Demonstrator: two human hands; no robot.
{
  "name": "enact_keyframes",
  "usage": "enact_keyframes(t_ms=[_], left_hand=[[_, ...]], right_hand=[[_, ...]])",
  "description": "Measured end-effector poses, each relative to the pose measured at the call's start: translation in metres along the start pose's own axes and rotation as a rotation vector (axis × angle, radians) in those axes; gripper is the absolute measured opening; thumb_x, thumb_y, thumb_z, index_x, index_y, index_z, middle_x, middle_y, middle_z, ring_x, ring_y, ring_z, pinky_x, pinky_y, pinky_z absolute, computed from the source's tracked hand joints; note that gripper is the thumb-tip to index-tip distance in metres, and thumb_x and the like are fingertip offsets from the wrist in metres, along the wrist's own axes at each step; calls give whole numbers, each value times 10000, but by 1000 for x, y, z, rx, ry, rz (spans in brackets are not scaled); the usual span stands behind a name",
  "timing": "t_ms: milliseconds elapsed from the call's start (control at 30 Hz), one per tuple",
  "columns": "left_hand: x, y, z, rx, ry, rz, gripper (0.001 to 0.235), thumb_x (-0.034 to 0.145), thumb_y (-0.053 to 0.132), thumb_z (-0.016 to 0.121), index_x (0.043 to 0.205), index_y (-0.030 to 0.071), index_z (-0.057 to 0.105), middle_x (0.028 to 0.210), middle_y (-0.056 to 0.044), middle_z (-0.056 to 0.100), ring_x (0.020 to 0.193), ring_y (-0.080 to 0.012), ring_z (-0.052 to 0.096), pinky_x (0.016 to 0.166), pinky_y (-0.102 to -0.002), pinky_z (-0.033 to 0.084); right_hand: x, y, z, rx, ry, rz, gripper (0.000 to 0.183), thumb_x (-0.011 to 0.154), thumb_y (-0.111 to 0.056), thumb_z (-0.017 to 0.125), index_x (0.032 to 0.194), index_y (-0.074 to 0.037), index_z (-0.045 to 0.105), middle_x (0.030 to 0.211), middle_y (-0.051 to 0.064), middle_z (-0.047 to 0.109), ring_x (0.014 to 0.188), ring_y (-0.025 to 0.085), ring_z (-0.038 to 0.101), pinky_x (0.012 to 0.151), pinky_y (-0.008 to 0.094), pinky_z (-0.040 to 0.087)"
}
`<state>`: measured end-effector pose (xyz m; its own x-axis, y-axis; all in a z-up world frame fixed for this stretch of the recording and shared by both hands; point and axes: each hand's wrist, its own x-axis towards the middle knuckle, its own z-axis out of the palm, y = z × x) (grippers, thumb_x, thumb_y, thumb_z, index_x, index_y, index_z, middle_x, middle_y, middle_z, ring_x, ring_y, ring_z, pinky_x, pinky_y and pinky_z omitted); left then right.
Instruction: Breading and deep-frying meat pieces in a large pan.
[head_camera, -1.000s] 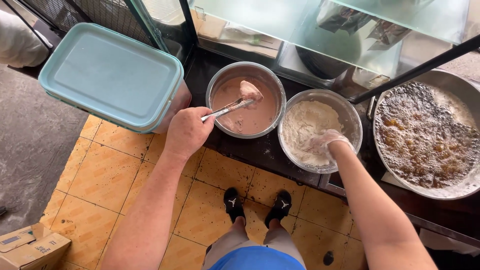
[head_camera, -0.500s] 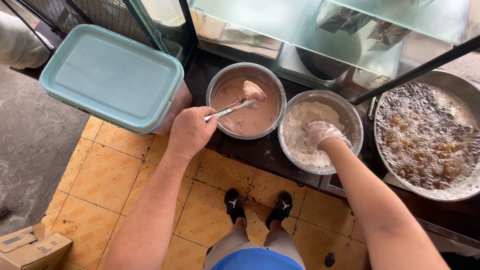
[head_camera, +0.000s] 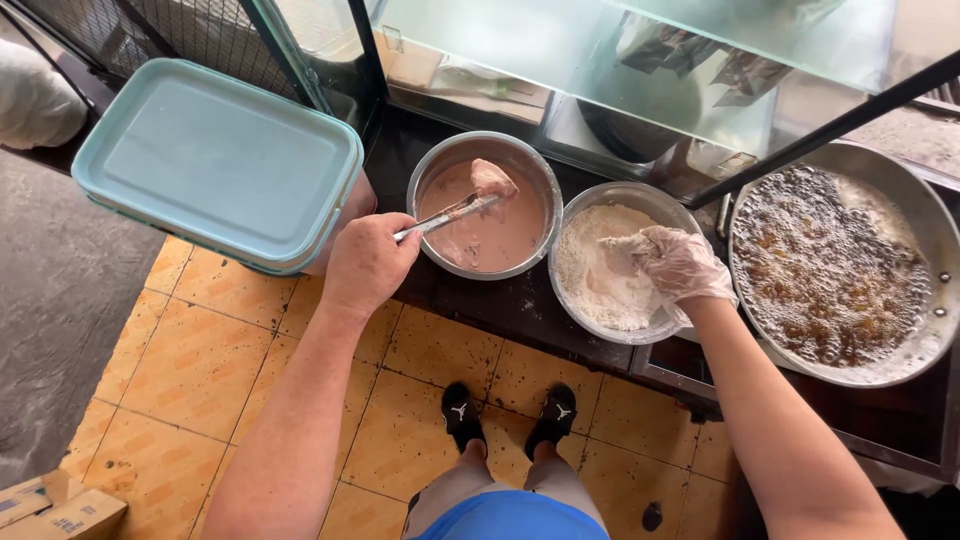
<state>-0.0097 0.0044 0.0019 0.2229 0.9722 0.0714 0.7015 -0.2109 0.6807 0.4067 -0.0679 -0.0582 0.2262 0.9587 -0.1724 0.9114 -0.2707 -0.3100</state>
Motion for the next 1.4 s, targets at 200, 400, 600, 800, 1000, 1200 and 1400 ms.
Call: enact_keyframes(t_ms=[200, 400, 600, 800, 1000, 1200, 1400], left_hand=[[3, -10, 4, -15, 60, 112, 196, 916, 205, 711, 994, 42, 785, 808, -157, 753, 730, -317, 727, 654, -418, 561], [3, -5, 0, -29, 33, 80, 207, 911, 210, 704, 1004, 43, 783, 821, -166, 751, 736, -327, 732, 664, -419, 569], [1, -3, 1, -48, -18, -6, 207, 908, 217, 692, 1007, 57, 777, 799, -150, 754, 712, -291, 748, 656, -395, 584], [1, -13, 7, -24, 23, 74, 202, 909, 212, 701, 985, 44, 786, 814, -154, 755, 728, -319, 730, 661, -413, 565], [3, -15, 12, 27, 64, 112, 210, 908, 220, 715, 1008, 50, 786, 826, -183, 737, 755, -351, 716, 667, -432, 555], [1, -5, 18, 21, 65, 42, 208, 927, 224, 705, 1016, 51, 780, 807, -181, 725, 719, -328, 713, 661, -410, 546], [-5, 12, 29, 64, 110, -35, 222, 952, 232, 708, 1067, 57, 781, 796, -177, 714, 679, -288, 691, 664, -395, 532]], right_hand=[[-9, -21, -3, -41, 113, 32, 324, 1009, -399, 632, 1160, -140, 758, 1059, 151, 757, 929, 343, 713, 841, 452, 563], [3, 17, 33, 188, 362, -172, 261, 958, -284, 644, 1135, -129, 759, 1097, 148, 750, 961, 319, 723, 859, 417, 575], [-3, -2, 18, 126, 364, -77, 269, 954, -337, 712, 1097, -113, 745, 1046, 156, 742, 945, 355, 689, 851, 457, 548], [2, 3, 37, 108, 341, -53, 259, 955, -347, 699, 1092, -129, 735, 1026, 124, 742, 915, 331, 699, 844, 450, 561], [7, 10, 55, 155, 318, -3, 331, 950, -338, 686, 1147, -73, 661, 989, 136, 718, 855, 321, 696, 793, 443, 565], [0, 27, 44, 145, 338, -40, 217, 951, -331, 734, 1044, -136, 758, 993, 119, 738, 922, 310, 689, 828, 437, 544], [-6, 107, -27, 609, 302, 16, 228, 850, -125, 780, 1048, -53, 693, 921, 86, 715, 827, 151, 650, 762, 300, 568]])
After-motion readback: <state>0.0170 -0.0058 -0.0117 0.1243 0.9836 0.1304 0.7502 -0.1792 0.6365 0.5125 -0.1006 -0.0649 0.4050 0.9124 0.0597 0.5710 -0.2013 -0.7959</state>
